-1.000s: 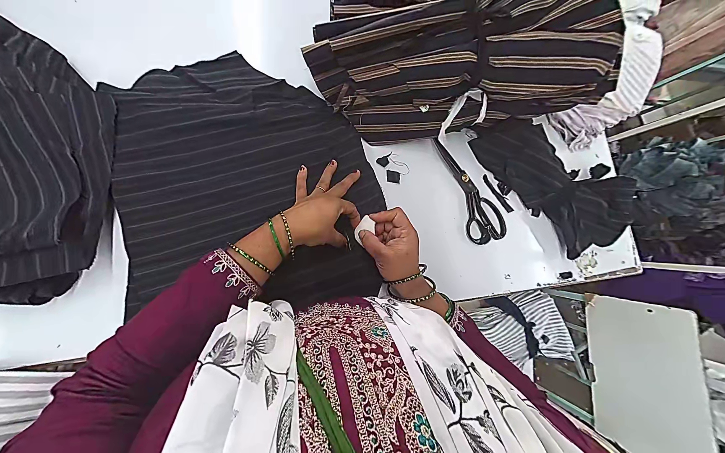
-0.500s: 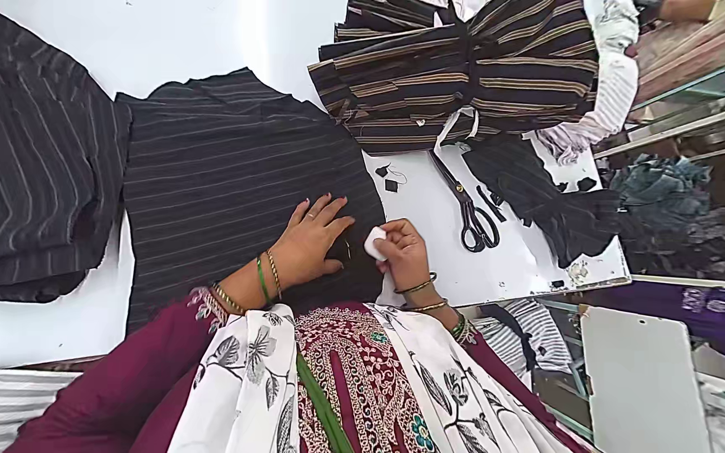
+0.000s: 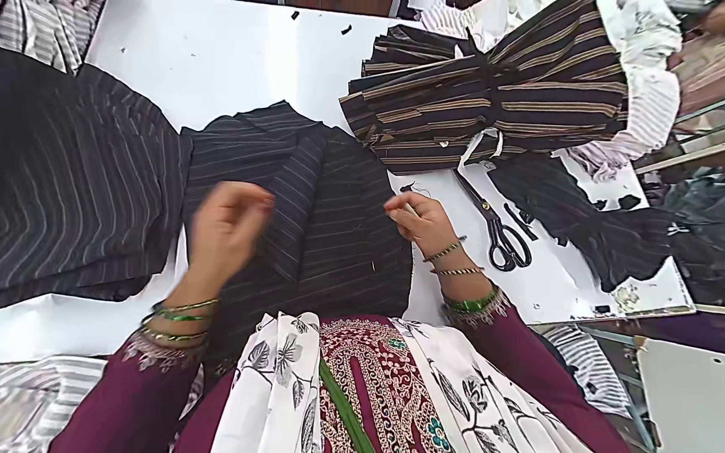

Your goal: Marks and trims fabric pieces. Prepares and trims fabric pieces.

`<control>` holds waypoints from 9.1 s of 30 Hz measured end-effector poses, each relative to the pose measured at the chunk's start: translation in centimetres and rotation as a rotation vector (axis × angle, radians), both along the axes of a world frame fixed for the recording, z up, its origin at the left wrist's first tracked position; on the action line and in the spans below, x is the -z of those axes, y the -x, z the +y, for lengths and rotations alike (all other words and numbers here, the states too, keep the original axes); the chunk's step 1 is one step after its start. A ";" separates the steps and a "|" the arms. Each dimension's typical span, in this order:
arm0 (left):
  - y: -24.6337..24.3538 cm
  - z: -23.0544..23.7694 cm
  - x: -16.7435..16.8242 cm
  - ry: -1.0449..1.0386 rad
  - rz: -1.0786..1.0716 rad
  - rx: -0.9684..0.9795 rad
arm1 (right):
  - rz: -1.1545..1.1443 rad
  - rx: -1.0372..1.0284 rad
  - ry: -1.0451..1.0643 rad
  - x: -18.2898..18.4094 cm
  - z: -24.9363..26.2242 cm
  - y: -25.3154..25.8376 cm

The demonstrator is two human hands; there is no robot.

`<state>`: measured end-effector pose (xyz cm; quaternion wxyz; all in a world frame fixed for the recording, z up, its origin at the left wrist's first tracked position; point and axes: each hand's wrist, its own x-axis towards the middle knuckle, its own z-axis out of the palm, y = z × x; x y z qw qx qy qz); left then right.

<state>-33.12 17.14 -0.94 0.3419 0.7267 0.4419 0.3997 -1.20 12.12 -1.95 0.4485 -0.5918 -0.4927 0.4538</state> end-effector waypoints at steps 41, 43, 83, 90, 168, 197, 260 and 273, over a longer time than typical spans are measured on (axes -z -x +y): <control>-8.9 6.4 5.6 -0.043 0.271 0.224 | -0.622 -0.311 0.023 1.1 6.8 1.0; -8.9 6.6 5.6 -0.015 0.251 0.228 | -0.686 -0.319 0.049 0.8 7.5 1.6; -14.7 3.9 1.4 0.281 1.109 0.477 | -0.747 -0.297 0.232 -1.3 11.5 3.4; -14.6 3.8 1.7 0.270 1.091 0.460 | -0.773 -0.158 0.093 -1.6 9.7 4.5; -12.7 6.9 3.0 0.234 0.938 0.386 | 0.144 -0.123 0.618 -1.2 -5.7 3.7; -12.5 7.7 2.8 0.262 0.926 0.348 | 0.080 -0.145 0.669 -1.7 -2.4 2.7; -13.2 10.0 3.2 0.187 0.906 0.261 | 0.198 -0.117 0.416 -0.7 -3.8 -0.2; -12.2 5.2 3.4 0.117 0.993 0.467 | 0.236 -0.293 0.581 0.0 -9.0 -0.5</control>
